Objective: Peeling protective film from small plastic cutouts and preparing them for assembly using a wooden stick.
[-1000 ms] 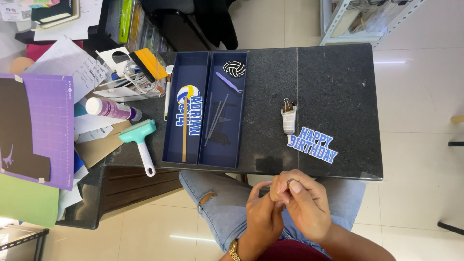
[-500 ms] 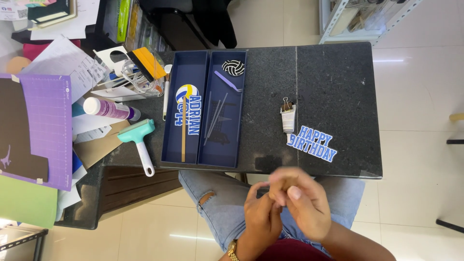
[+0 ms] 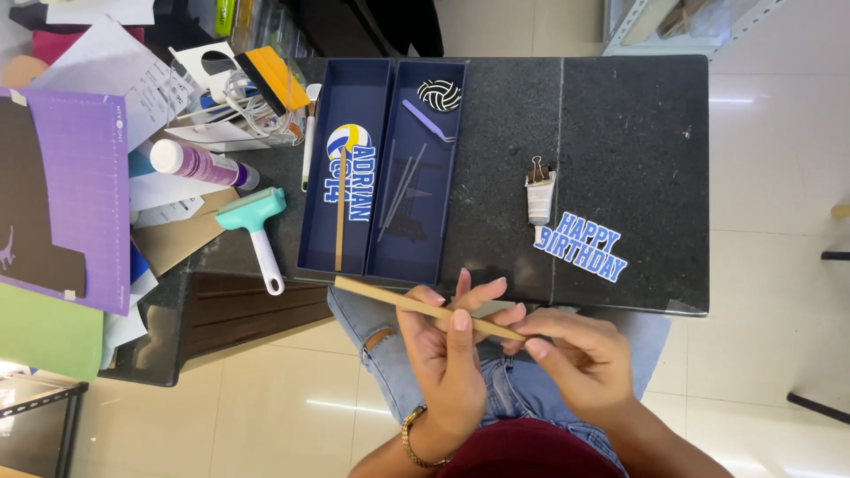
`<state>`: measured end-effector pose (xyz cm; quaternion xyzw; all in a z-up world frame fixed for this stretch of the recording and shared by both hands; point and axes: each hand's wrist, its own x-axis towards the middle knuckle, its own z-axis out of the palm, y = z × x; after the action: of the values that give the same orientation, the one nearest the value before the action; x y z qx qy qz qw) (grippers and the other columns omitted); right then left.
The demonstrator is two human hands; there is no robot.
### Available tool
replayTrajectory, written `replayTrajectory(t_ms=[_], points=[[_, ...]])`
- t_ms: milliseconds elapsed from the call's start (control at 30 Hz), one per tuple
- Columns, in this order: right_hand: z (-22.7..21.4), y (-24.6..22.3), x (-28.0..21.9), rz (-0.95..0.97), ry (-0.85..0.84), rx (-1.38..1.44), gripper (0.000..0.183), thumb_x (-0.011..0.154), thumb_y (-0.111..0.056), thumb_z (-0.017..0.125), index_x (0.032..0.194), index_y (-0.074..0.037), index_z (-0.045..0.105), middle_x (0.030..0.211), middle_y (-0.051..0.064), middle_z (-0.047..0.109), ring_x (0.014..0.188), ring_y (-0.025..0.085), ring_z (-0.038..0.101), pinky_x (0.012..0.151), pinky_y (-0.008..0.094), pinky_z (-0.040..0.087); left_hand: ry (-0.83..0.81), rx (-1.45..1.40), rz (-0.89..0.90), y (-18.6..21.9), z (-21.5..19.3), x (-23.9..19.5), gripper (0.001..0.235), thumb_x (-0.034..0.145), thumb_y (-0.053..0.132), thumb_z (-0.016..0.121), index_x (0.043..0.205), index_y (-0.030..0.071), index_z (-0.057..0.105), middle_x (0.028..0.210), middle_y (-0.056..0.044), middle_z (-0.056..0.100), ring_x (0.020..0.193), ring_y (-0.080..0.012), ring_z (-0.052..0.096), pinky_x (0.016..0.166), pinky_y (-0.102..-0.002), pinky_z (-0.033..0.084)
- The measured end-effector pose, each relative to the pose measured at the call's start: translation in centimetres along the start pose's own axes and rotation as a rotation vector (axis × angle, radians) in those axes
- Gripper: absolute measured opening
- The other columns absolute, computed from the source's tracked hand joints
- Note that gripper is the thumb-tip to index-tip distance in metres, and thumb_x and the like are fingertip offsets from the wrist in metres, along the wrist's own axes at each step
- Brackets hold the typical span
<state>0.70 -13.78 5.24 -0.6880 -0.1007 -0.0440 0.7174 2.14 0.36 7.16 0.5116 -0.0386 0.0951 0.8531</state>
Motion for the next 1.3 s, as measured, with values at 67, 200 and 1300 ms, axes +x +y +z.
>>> replayTrajectory(t_ms=[67,200,1300], points=[[-0.1,-0.7,0.3,0.021,-0.03,0.041,0.019,0.097,-0.009,0.061,0.105,0.002,0.074,0.085,0.016,0.079,0.076,0.023,0.078,0.073,0.031,0.067,0.012,-0.006,0.042,0.0,0.1,-0.2,0.009,0.112,0.017,0.043,0.116,0.015,0.034,0.115,-0.024,0.072,0.084,-0.0248,0.077,0.131,-0.053,0.025],[-0.3,-1.6,0.7,0.036,-0.101,0.066,0.022,0.097,-0.01,0.062,0.112,0.001,0.074,0.085,0.014,0.08,0.074,0.022,0.081,0.074,0.031,0.069,0.017,0.061,0.114,0.8,0.4,-0.3,0.011,0.113,0.018,0.044,0.118,0.014,0.035,0.11,-0.024,0.073,0.083,-0.0257,0.078,0.129,-0.054,0.031],[0.0,-2.6,-0.6,0.104,-0.092,0.084,0.018,0.094,-0.011,0.067,0.109,-0.003,0.075,0.082,0.015,0.084,0.068,0.024,0.086,0.068,0.032,0.074,0.044,0.063,0.241,1.4,1.1,-1.4,0.009,0.111,0.009,0.039,0.116,0.013,0.032,0.096,-0.032,0.071,0.07,-0.0307,0.076,0.126,-0.055,0.032]])
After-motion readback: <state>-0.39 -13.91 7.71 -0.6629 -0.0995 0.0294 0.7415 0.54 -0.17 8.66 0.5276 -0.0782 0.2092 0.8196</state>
